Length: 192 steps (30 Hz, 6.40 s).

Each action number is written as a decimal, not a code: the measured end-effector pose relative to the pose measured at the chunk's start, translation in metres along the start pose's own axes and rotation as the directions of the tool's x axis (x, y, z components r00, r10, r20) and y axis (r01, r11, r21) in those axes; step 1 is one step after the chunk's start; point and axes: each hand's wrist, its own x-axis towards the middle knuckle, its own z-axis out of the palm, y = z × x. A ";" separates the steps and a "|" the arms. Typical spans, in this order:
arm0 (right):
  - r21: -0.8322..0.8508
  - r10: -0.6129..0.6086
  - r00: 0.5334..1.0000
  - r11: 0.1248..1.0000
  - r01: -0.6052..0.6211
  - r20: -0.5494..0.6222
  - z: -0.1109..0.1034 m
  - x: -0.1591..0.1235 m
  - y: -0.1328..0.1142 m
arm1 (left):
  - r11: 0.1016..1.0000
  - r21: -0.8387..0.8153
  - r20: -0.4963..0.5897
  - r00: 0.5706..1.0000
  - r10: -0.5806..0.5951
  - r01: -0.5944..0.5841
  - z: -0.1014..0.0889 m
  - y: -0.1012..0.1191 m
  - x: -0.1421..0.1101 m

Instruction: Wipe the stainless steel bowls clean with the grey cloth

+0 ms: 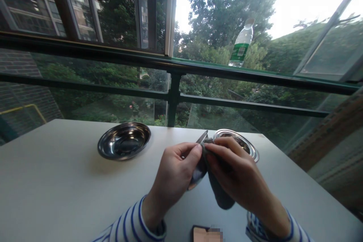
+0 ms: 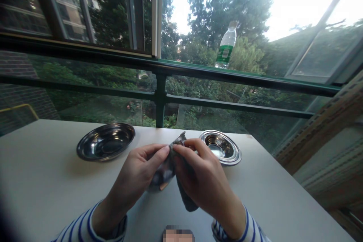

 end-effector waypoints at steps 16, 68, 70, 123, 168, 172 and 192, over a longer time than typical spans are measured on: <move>-0.028 0.098 0.993 0.995 -0.100 -0.062 0.003 0.001 0.004 | 0.991 -0.090 -0.010 0.995 -0.099 0.098 0.002 -0.004 0.001; 0.027 0.057 0.998 0.998 -0.057 -0.031 0.003 -0.001 0.005 | 0.994 -0.075 -0.051 0.995 -0.085 0.081 -0.001 -0.004 0.003; 0.014 0.096 0.994 0.995 -0.096 -0.055 0.002 0.000 0.007 | 0.993 -0.084 -0.035 0.996 -0.086 0.082 -0.002 -0.005 0.003; 0.023 0.137 0.990 0.990 -0.137 -0.008 0.002 0.001 0.004 | 0.996 0.057 -0.095 0.993 -0.069 0.075 -0.002 0.004 0.001; 0.059 0.167 0.986 0.984 -0.167 0.011 0.002 0.001 0.005 | 0.993 0.100 -0.081 0.995 -0.052 0.060 -0.002 0.000 0.000; 0.101 0.042 0.997 0.994 -0.049 0.071 0.001 0.000 0.002 | 0.995 0.079 -0.100 0.993 -0.058 0.067 -0.003 0.000 0.001; 0.082 0.058 0.996 0.995 -0.063 0.067 0.002 0.000 0.002 | 0.991 0.112 -0.111 0.992 -0.056 0.069 -0.002 -0.001 0.002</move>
